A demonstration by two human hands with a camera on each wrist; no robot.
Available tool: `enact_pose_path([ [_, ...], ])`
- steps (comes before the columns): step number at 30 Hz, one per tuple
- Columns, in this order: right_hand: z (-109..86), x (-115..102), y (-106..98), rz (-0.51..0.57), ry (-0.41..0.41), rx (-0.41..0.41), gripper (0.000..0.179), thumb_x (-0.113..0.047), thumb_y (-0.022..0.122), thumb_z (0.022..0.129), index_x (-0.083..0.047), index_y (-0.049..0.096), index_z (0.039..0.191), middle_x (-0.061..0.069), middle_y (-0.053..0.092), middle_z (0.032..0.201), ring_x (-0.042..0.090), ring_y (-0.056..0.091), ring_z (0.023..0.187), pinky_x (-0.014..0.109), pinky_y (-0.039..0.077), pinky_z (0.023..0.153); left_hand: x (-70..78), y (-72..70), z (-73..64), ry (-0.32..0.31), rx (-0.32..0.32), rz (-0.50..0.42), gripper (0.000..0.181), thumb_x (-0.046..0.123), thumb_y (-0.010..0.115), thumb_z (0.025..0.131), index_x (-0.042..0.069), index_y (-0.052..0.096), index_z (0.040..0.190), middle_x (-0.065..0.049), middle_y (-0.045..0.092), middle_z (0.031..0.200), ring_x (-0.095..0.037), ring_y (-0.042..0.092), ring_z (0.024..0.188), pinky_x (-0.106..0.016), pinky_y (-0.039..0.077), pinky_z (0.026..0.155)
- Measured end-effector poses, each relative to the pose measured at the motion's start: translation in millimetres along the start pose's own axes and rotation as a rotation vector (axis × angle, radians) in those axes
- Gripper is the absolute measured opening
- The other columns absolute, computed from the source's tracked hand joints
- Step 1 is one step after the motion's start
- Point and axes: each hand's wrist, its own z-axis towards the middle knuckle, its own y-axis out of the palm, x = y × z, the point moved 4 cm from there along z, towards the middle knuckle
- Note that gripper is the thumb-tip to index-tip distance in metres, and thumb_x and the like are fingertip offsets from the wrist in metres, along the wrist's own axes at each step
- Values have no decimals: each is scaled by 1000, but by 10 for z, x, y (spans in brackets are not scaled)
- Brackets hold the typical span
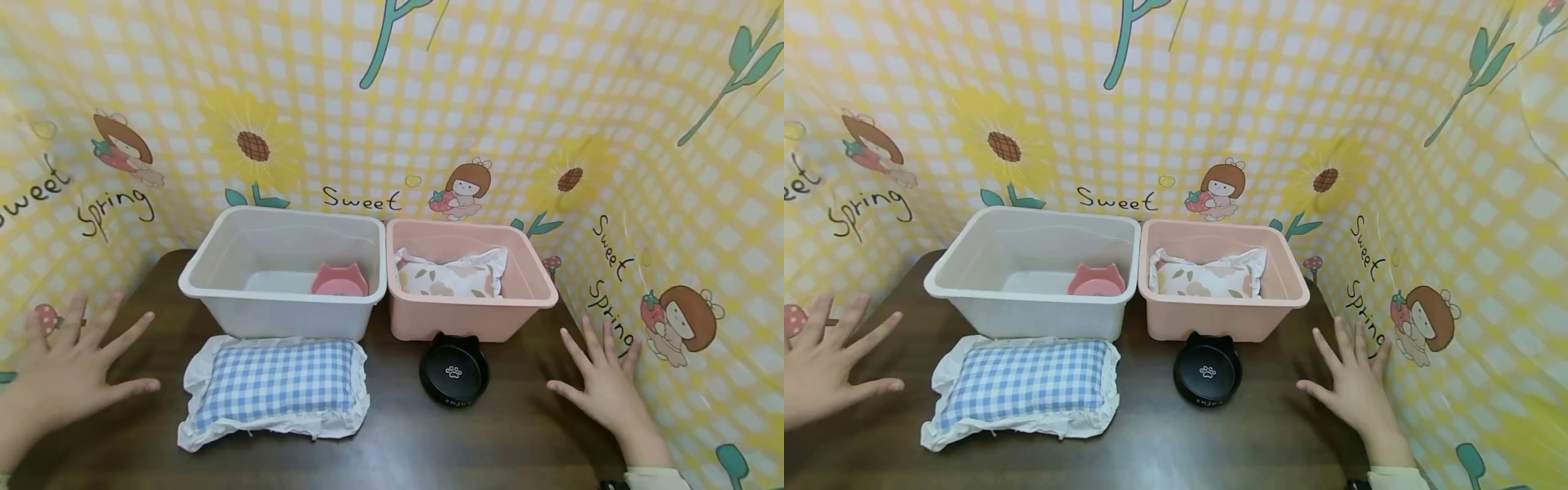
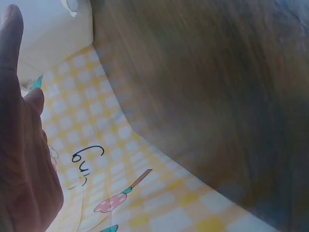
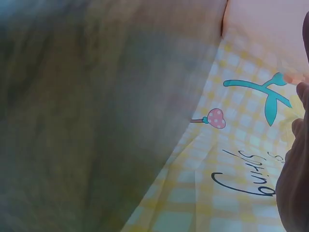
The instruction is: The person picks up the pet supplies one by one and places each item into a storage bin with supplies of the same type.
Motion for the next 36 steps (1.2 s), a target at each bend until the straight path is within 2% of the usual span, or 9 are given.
enact_pose_path([
  [5,-27,31,-75,0,20,31,111,-66,77,79,-33,17,165,7,-9,173,49,-11,155,72,-27,107,48,10,23,9,6,-35,114,79,67,78,41,2,164,-5,-28,167,-40,-38,146,-68,-36,101],
  [12,155,-22,-143,12,8,47,109,-66,74,81,-31,15,165,6,-11,173,49,-9,155,71,-25,110,31,-68,59,0,17,-53,115,77,69,78,40,2,164,-5,-29,167,-38,-39,146,-69,-36,100],
  [18,78,11,-171,26,32,58,111,-66,76,80,-30,14,166,5,-10,173,50,-9,154,70,-24,111,16,-146,65,-3,24,-30,116,78,69,78,40,1,164,-4,-28,167,-38,-36,147,-68,-35,101],
  [22,53,53,-215,47,35,80,112,-64,78,80,-29,15,166,6,-8,173,47,-10,155,70,-24,112,-13,-130,35,-15,28,-30,117,78,69,77,41,1,164,-4,-27,167,-38,-36,147,-67,-36,101],
  [27,181,47,-261,80,26,100,112,-60,79,81,-27,14,166,7,-8,173,49,-9,155,70,-23,112,-23,-103,34,-35,32,-33,116,79,68,77,41,0,164,-5,-28,166,-40,-37,146,-69,-36,100],
  [32,268,-36,-295,115,14,120,111,-57,79,82,-24,14,166,9,-6,173,51,-7,154,71,-22,112,91,-17,-57,-12,37,-92,115,73,70,81,37,0,164,-7,-29,166,-39,-39,145,-68,-38,98],
  [36,276,-100,-353,134,2,148,109,-57,79,83,-24,16,166,9,-3,173,46,-7,156,72,-21,112,183,48,-126,20,35,-128,115,69,72,82,34,0,165,-8,-29,166,-39,-39,144,-70,-37,98],
])
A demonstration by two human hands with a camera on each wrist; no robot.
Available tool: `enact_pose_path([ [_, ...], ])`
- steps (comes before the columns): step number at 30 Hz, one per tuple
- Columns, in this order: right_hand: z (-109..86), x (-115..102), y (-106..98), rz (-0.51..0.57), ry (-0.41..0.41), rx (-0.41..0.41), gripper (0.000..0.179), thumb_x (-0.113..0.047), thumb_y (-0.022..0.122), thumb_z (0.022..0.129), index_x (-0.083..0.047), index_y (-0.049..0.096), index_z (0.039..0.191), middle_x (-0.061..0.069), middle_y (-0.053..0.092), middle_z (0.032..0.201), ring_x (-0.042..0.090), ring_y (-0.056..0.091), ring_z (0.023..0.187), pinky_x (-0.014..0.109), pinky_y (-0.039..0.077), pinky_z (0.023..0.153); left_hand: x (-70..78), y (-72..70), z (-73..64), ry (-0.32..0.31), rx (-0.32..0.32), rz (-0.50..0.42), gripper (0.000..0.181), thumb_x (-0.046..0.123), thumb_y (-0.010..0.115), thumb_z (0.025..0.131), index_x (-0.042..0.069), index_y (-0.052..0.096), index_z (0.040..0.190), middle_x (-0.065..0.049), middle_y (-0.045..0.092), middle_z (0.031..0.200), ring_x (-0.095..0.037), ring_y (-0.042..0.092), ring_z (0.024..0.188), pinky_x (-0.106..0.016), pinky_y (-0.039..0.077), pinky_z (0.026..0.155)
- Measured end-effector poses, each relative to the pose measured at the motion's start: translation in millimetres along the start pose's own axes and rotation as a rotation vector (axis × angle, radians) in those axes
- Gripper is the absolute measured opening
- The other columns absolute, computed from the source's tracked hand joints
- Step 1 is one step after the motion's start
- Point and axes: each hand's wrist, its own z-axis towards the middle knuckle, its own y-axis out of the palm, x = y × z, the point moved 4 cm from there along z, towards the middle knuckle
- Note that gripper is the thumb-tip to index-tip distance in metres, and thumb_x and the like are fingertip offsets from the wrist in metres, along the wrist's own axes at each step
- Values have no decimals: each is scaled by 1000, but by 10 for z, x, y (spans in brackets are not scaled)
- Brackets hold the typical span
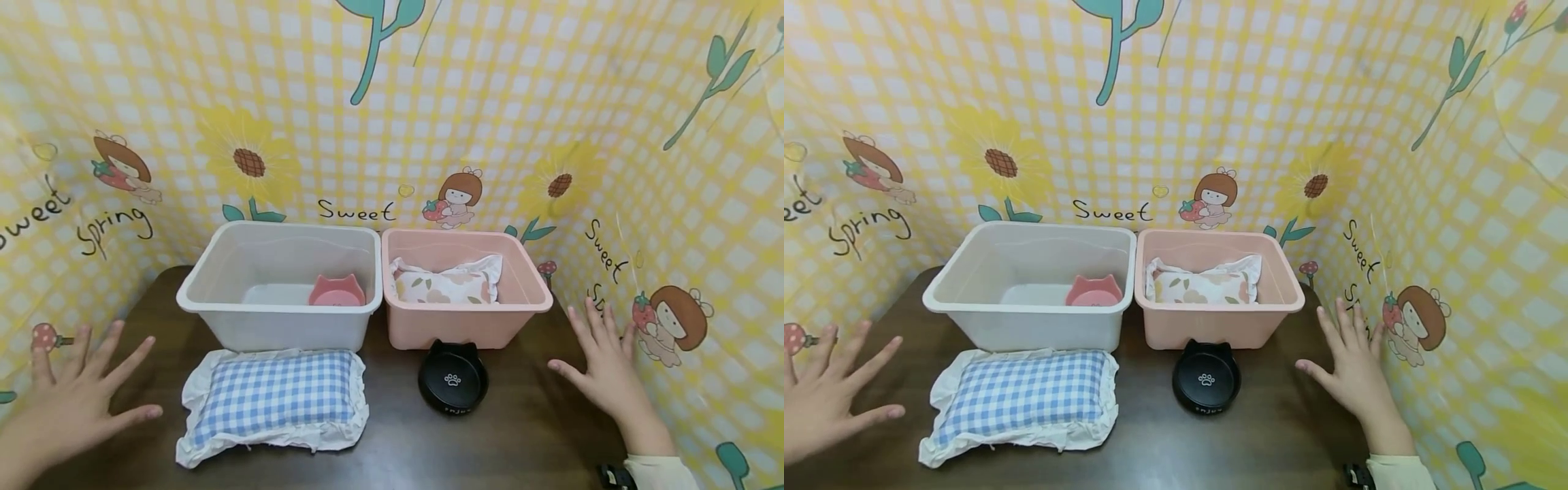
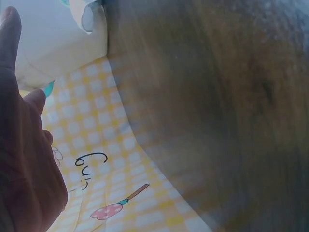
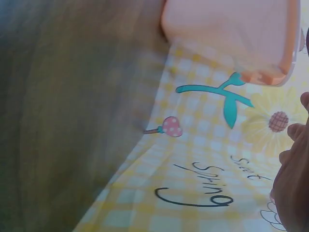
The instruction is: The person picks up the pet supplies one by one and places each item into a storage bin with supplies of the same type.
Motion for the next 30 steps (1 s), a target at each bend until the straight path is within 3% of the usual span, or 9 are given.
enact_pose_path([
  [8,44,-22,-116,41,11,22,106,-51,81,83,-24,20,165,8,1,173,46,-3,157,71,-19,114,66,9,36,1,-5,-48,115,66,74,82,33,1,165,-6,-27,167,-36,-40,145,-68,-37,99],
  [15,71,-11,-139,107,19,22,101,-42,81,86,-23,21,165,9,5,173,45,0,157,70,-16,116,127,3,-16,3,4,-125,117,60,79,81,29,5,166,-10,-21,169,-35,-38,147,-67,-37,99],
  [23,157,35,-119,243,25,65,93,-31,81,88,-21,28,163,17,17,170,37,5,159,73,-7,117,271,80,3,0,10,-290,119,45,85,81,21,5,166,-20,-8,170,-53,-21,150,-76,-29,99],
  [30,228,56,-88,420,47,117,84,-15,80,89,-21,37,160,14,25,168,30,11,158,73,-1,118,366,154,-32,13,50,-453,118,30,88,78,17,9,166,-23,3,170,-58,-5,151,-83,-16,102],
])
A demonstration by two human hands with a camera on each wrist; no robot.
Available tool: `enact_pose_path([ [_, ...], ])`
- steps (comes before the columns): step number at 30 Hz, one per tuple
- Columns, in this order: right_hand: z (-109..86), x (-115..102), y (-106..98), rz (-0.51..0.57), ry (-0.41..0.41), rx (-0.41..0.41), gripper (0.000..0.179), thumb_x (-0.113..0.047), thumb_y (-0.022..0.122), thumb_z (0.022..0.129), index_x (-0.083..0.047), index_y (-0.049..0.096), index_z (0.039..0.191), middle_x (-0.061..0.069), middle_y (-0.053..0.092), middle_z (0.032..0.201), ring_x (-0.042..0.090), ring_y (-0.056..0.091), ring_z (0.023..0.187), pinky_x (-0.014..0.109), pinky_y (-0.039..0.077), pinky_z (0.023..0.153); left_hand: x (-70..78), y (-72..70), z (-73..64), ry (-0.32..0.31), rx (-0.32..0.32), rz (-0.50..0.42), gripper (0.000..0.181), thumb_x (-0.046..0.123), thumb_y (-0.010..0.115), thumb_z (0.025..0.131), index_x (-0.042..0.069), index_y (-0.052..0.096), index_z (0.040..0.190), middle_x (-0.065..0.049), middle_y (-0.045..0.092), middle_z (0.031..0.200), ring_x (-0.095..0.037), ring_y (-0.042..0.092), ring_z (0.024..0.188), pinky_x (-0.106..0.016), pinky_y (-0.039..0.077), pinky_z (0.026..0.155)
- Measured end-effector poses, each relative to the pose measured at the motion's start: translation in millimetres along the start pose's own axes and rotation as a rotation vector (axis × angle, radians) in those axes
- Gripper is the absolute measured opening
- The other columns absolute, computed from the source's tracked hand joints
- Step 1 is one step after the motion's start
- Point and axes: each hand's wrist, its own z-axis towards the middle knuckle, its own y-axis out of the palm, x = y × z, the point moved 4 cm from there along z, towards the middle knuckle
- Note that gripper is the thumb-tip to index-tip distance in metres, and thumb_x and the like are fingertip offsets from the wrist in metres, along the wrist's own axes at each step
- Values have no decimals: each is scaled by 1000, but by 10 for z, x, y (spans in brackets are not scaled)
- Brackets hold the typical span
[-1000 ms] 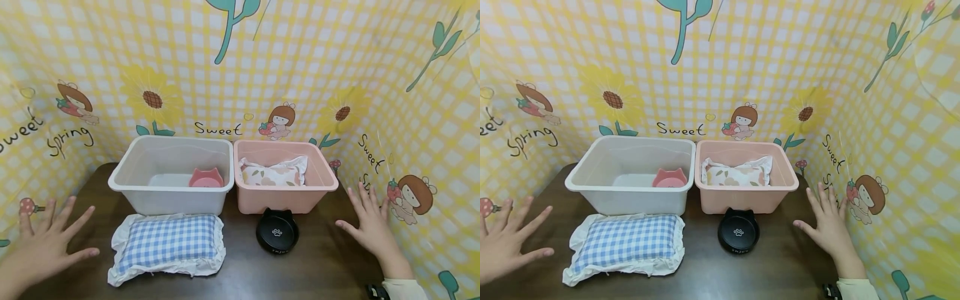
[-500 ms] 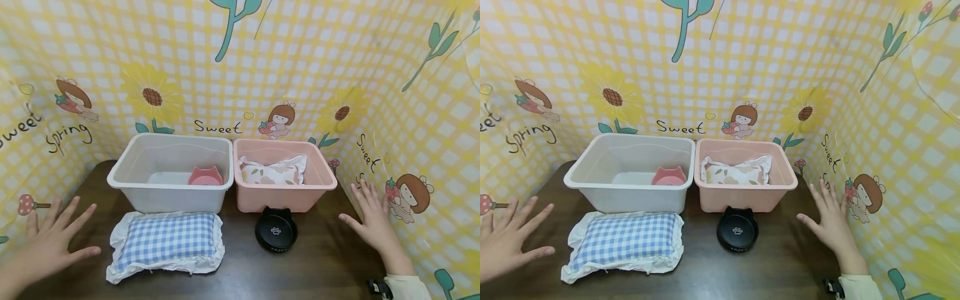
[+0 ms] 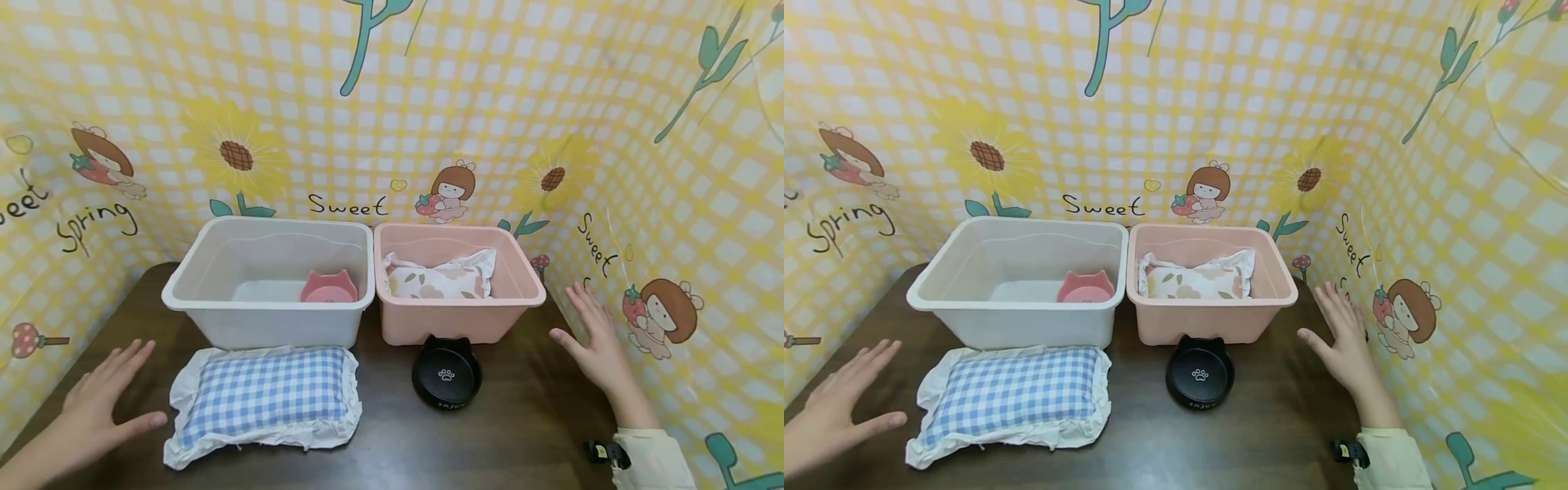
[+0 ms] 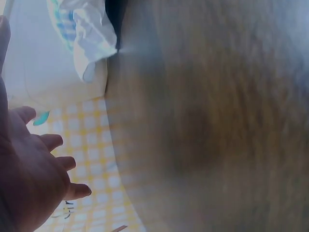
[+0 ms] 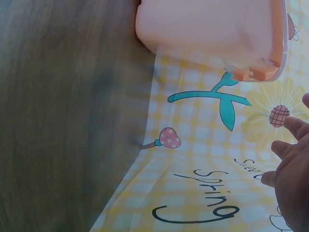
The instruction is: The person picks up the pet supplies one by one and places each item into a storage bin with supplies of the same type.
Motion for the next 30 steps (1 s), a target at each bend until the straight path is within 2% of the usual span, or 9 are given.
enact_pose_path([
  [7,109,-14,1,124,60,29,77,-1,77,89,-21,45,156,8,31,167,15,16,157,63,8,124,98,43,-19,-23,1,-92,119,28,90,77,21,11,166,-17,6,172,-58,2,151,-87,-12,99],
  [10,140,-18,12,117,85,46,74,2,77,88,-16,48,154,10,35,165,17,20,156,40,15,126,155,53,-17,-33,-4,-142,118,26,90,78,22,11,166,-20,11,170,-61,5,149,-88,-10,97],
  [12,152,-25,21,104,106,50,71,1,75,90,-13,48,154,13,37,164,20,21,156,24,18,122,196,74,-22,-34,-7,-179,118,25,90,78,23,12,166,-25,15,168,-65,10,145,-88,-7,98],
  [13,158,-23,25,105,118,48,70,1,75,91,-12,48,153,14,37,163,23,22,156,23,20,121,215,89,-27,-34,-9,-196,118,24,90,77,23,13,166,-28,17,167,-67,12,143,-88,-5,98],
  [15,171,-14,31,106,144,40,67,-1,74,92,-13,49,153,13,37,164,26,23,156,28,24,122,252,125,-36,-32,-15,-221,118,24,91,77,24,14,166,-31,21,164,-69,17,139,-88,-2,99],
  [19,203,-23,25,132,162,32,61,-6,75,93,-13,53,150,9,38,164,30,26,155,63,21,121,308,186,-41,-29,-10,-238,114,25,93,74,23,23,164,-32,33,158,-65,27,134,-87,6,101],
  [20,211,-22,28,141,166,29,60,-7,75,93,-14,55,149,7,39,163,30,26,155,66,21,119,316,198,-40,-35,-12,-237,112,26,93,75,22,25,164,-32,36,156,-63,29,133,-87,9,101],
  [26,262,7,75,177,193,13,50,-14,74,95,-13,61,143,8,42,162,32,32,152,66,25,117,330,273,-52,-97,-68,-206,99,34,91,76,13,39,157,-29,45,150,-55,36,129,-79,29,93],
  [30,298,29,122,180,215,-5,47,-18,75,95,-13,63,141,9,44,160,35,34,150,67,28,115,346,323,-70,-122,-107,-160,92,41,90,75,11,48,150,-28,50,145,-54,40,127,-73,36,89],
])
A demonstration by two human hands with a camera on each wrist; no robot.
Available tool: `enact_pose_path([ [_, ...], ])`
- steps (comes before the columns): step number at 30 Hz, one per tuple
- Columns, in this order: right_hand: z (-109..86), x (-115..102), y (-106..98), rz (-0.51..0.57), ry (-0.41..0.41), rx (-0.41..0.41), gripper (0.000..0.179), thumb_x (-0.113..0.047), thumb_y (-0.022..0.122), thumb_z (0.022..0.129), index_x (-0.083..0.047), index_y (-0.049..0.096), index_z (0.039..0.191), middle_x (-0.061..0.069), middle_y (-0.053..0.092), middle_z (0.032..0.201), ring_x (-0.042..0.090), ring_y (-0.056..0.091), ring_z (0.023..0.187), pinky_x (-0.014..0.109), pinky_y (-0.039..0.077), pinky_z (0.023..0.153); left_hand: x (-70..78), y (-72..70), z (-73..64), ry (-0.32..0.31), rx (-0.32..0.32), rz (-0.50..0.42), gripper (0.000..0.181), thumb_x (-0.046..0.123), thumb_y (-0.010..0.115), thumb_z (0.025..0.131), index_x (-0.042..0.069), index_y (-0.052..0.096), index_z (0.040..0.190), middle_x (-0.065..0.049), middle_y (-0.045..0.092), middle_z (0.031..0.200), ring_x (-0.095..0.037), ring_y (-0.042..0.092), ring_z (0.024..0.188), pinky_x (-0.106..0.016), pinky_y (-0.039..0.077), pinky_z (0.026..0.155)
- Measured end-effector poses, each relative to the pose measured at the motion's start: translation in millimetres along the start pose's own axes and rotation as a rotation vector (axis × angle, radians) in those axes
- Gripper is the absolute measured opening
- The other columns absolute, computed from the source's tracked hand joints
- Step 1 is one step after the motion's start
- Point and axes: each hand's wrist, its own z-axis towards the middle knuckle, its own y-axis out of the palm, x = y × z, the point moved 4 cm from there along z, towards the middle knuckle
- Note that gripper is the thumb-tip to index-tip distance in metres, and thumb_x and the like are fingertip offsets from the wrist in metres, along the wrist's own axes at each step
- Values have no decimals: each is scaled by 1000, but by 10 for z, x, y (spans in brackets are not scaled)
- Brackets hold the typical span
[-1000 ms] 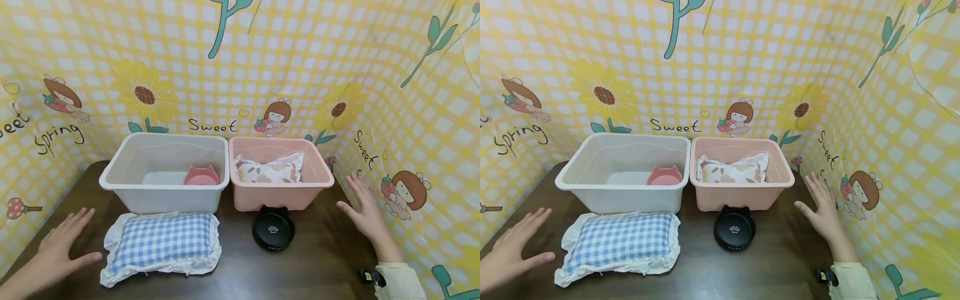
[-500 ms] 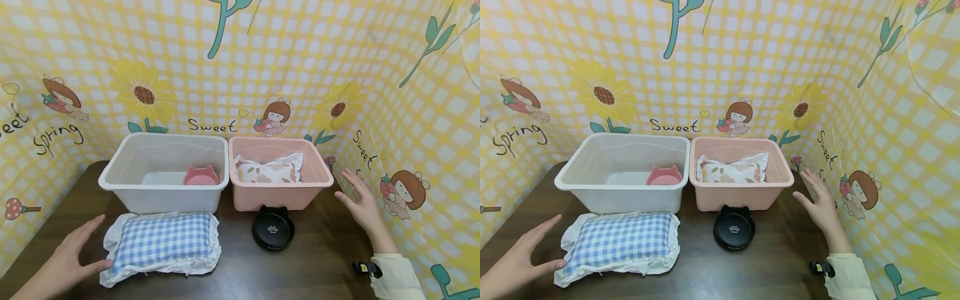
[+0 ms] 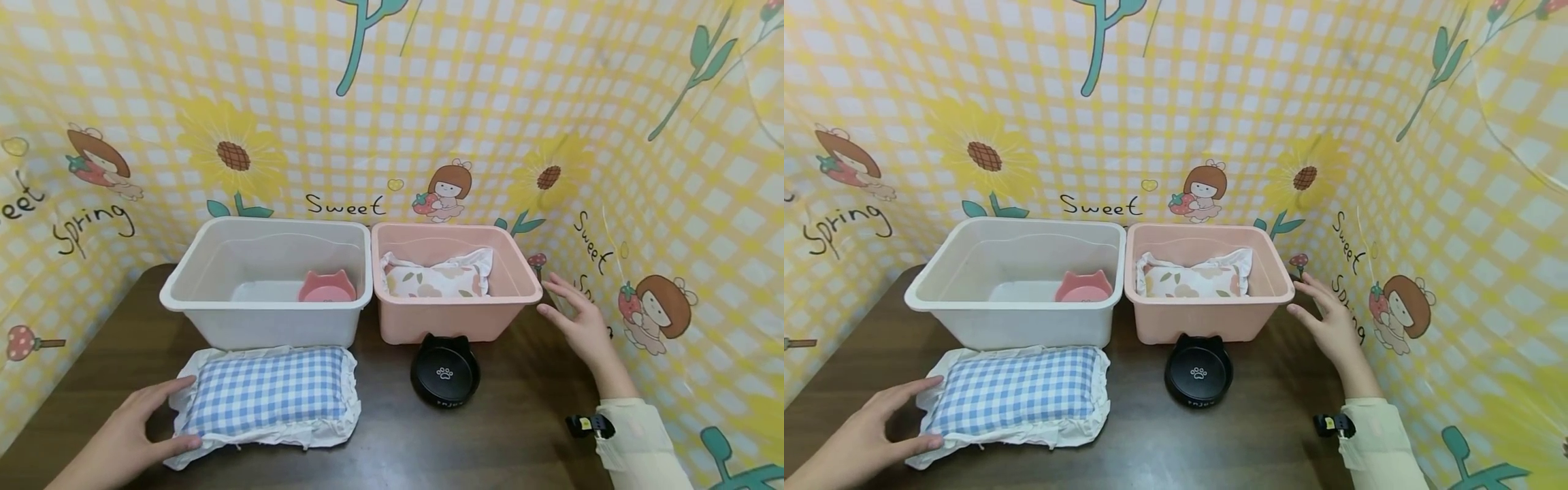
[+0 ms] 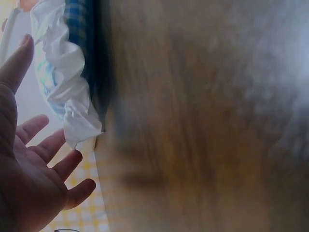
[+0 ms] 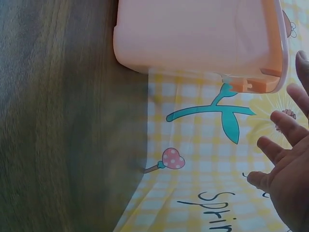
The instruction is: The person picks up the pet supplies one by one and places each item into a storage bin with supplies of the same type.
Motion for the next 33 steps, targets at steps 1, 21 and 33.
enact_pose_path([
  [1,15,5,13,2,5,-6,46,-19,75,95,-12,63,140,9,44,160,36,34,150,67,28,115,4,11,-3,-5,-4,12,90,43,90,75,11,49,149,-29,51,144,-53,41,127,-72,37,88],
  [21,31,69,169,0,26,52,36,-21,78,93,-11,73,127,6,57,149,18,48,141,34,37,115,36,70,59,-230,-34,47,73,63,78,81,7,69,128,-32,60,135,-59,51,123,-68,45,88],
  [33,106,7,145,9,55,89,31,-22,79,91,-10,77,119,4,61,145,-3,50,133,16,37,108,106,62,78,-309,-4,-26,52,61,80,80,14,79,103,-18,73,122,-55,55,124,-65,46,90],
])
